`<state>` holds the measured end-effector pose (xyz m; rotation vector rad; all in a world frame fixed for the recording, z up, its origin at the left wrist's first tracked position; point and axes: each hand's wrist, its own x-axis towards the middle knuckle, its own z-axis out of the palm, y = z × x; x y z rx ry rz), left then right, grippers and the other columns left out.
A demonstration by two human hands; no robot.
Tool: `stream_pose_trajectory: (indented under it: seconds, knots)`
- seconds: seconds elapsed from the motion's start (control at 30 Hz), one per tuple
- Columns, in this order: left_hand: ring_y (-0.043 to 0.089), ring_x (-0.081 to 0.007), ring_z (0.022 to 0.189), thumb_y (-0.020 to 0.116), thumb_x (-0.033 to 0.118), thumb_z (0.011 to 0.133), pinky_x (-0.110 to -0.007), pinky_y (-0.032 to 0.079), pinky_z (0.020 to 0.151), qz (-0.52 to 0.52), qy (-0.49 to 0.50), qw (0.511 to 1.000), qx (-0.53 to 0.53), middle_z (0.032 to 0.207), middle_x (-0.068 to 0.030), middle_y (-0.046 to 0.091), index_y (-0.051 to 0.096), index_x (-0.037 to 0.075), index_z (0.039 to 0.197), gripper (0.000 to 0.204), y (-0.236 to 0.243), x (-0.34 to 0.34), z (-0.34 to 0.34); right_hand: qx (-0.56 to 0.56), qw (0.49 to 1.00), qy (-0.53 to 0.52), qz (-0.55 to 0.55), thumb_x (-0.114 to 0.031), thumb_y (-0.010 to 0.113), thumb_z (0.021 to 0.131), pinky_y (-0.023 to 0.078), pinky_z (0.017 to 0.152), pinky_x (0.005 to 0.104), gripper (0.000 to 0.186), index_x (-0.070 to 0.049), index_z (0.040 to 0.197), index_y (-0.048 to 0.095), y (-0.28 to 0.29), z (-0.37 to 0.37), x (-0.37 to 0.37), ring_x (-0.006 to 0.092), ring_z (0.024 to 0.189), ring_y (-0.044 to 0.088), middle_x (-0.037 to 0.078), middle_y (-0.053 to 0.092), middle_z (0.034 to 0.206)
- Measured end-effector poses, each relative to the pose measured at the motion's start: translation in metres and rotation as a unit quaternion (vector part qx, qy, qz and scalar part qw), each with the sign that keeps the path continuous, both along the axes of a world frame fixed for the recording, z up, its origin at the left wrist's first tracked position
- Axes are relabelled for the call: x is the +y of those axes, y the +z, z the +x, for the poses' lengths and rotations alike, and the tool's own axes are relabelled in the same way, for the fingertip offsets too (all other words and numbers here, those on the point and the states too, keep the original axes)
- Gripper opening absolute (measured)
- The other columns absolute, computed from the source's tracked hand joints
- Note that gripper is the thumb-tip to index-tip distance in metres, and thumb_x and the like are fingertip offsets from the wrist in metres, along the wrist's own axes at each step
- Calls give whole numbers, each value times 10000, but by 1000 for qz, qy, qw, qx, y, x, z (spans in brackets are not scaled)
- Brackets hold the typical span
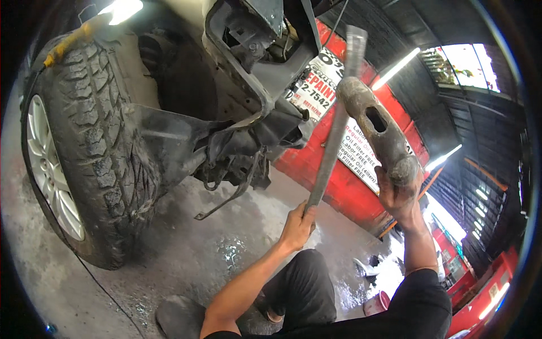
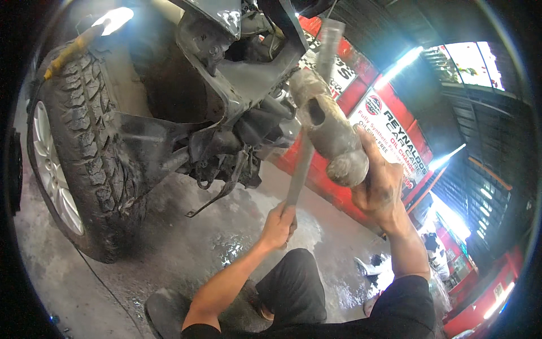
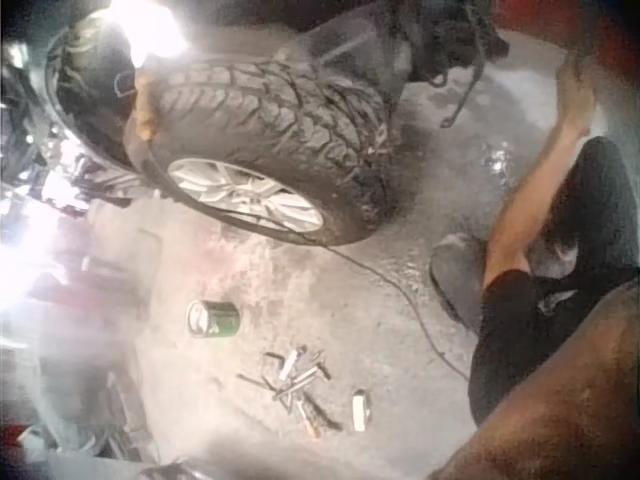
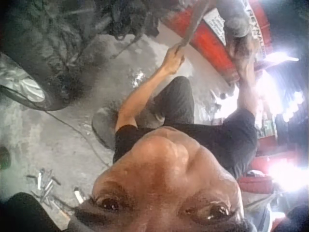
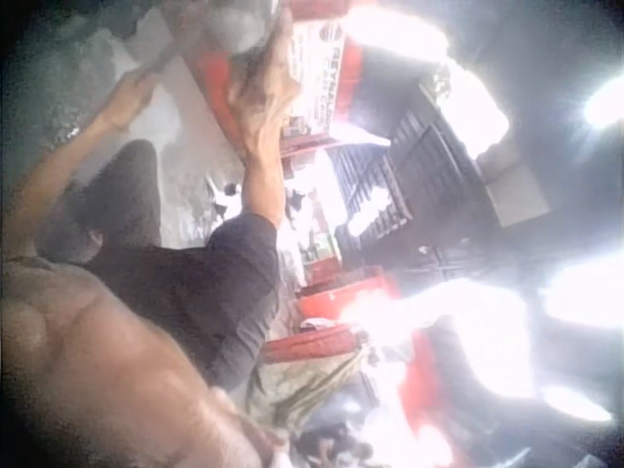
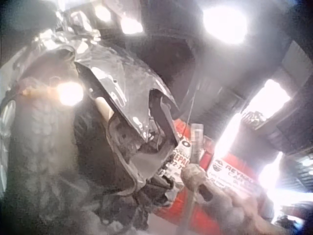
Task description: The person uses a hammer and a metal rod to straighten a damaged section of a car's internal front-end frame. The person holds the rod against the metal and strikes it repeatedly with the hammer from various angles, then uses the hammer alone to strike the frame directly.
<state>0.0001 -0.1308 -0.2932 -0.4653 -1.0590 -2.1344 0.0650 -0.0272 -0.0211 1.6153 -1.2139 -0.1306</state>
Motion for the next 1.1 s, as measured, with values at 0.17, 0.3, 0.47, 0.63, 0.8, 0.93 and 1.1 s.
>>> stream_pose_trajectory:
  seconds: [0.17, 0.3, 0.47, 0.63, 0.8, 0.93, 1.1]
  knots:
    - [414, -63, 437, 475, 370, 1107, -260, 343, 384, 70, 37, 997, -9, 613, 23, 463, 517, 64, 961, 342, -3, -10, 11, -160, 984, -78, -5, 10, 661, 827, 576, 685, 396, 696, 44, 1489, 450, -15, -10, 18, 349, 767, 746, 232, 734, 967]
    - [409, -62, 440, 463, 360, 1110, -264, 342, 392, 59, 106, 992, -21, 604, 24, 460, 494, 75, 923, 343, 1, -26, 28, -267, 960, -78, -39, -13, 641, 873, 557, 685, 362, 648, 58, 1486, 443, -41, -27, 29, 311, 723, 730, 226, 719, 873]
    - [446, -104, 474, 520, 355, 1085, -300, 386, 444, -4, 221, 970, -105, 593, 14, 473, 563, 17, 999, 352, -35, -39, 29, -553, 823, -110, -65, -345, 613, 1017, 442, 524, 318, 411, 29, 1182, 576, -89, -47, 36, 164, 552, 556, 109, 528, 659]
    - [571, -156, 598, 597, 338, 1039, -356, 491, 573, -63, 222, 943, -240, 649, -69, 579, 633, -60, 1111, 407, -86, -22, 65, -859, 505, -67, -55, -336, 704, 962, 447, 445, 315, 352, -62, 1081, 518, -143, -66, 37, 135, 472, 510, 31, 506, 659]
    - [644, -264, 635, 642, 324, 981, -394, 517, 623, -193, 439, 826, -296, 724, -174, 664, 663, -72, 1080, 408, -190, -4, 91, -893, 445, 51, 31, -254, 766, 927, 590, 746, 387, 499, 51, 1214, 493, -227, -110, 20, 222, 775, 686, 115, 658, 905]
    - [664, -317, 650, 637, 336, 977, -440, 493, 625, -227, 469, 785, -335, 710, -164, 632, 646, -16, 958, 353, -216, 4, 115, -903, 334, 247, 111, -303, 772, 943, 526, 970, 380, 610, 80, 1314, 475, -276, -118, -23, 270, 1092, 667, 202, 635, 1239]
    - [650, -345, 675, 604, 369, 994, -463, 477, 640, -231, 445, 763, -408, 735, -170, 593, 593, 19, 957, 351, -207, 6, 119, -893, 293, 225, 257, -311, 812, 910, 500, 988, 397, 689, 72, 1364, 463, -327, -136, -62, 242, 1142, 615, 182, 613, 1276]
